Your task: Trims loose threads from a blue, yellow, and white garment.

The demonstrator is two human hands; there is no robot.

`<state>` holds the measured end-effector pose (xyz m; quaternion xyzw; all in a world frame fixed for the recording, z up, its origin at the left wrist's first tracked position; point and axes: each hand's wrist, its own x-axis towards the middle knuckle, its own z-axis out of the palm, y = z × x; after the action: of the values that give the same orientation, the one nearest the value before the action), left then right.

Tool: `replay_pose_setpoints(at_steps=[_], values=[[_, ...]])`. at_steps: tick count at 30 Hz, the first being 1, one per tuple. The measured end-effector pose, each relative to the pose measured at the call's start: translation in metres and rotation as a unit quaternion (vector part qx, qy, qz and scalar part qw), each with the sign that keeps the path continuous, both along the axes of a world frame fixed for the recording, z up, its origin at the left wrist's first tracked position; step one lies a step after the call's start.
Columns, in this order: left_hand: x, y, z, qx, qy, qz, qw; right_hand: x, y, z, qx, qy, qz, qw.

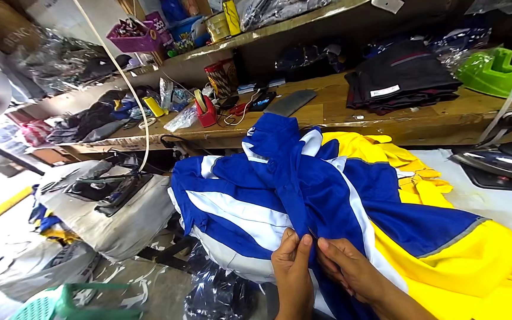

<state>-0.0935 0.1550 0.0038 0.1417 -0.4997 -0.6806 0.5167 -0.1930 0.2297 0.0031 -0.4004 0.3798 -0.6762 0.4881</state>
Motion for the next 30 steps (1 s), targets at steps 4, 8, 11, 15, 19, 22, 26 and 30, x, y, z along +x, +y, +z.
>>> replay_pose_setpoints(at_steps=[4, 8, 11, 15, 19, 22, 26, 30], values=[[0.0017, -0.0008, 0.0017, 0.014, 0.004, -0.013, 1.000, -0.0039, 0.0011, -0.0004, -0.001, -0.013, 0.033, 0.999], [0.0042, -0.0041, 0.0017, -0.009, -0.015, -0.018, 1.000, -0.0042, 0.0026, -0.0008, -0.011, 0.000, 0.023, 1.000], [0.0043, -0.0075, -0.0003, -0.065, -0.027, -0.006, 0.998, -0.0046, 0.0015, 0.0011, -0.003, -0.002, 0.017, 1.000], [0.0039, -0.0072, -0.0029, -0.067, -0.023, 0.003, 0.997, -0.0042, -0.0007, 0.0000, 0.008, -0.014, 0.025, 1.000], [0.0016, -0.0030, -0.0014, -0.024, -0.005, 0.000, 1.000, -0.0014, 0.0004, -0.0018, -0.009, -0.010, 0.021, 1.000], [0.0020, -0.0031, -0.0014, -0.009, -0.007, -0.016, 1.000, -0.0031, 0.0022, -0.0026, -0.019, 0.015, 0.017, 1.000], [0.0042, -0.0053, -0.0011, -0.008, -0.022, -0.037, 0.999, -0.0048, 0.0009, -0.0020, -0.019, 0.022, 0.011, 1.000], [0.0050, -0.0057, 0.0014, 0.001, -0.023, -0.046, 0.999, -0.0046, -0.0012, -0.0011, -0.008, 0.012, 0.013, 1.000]])
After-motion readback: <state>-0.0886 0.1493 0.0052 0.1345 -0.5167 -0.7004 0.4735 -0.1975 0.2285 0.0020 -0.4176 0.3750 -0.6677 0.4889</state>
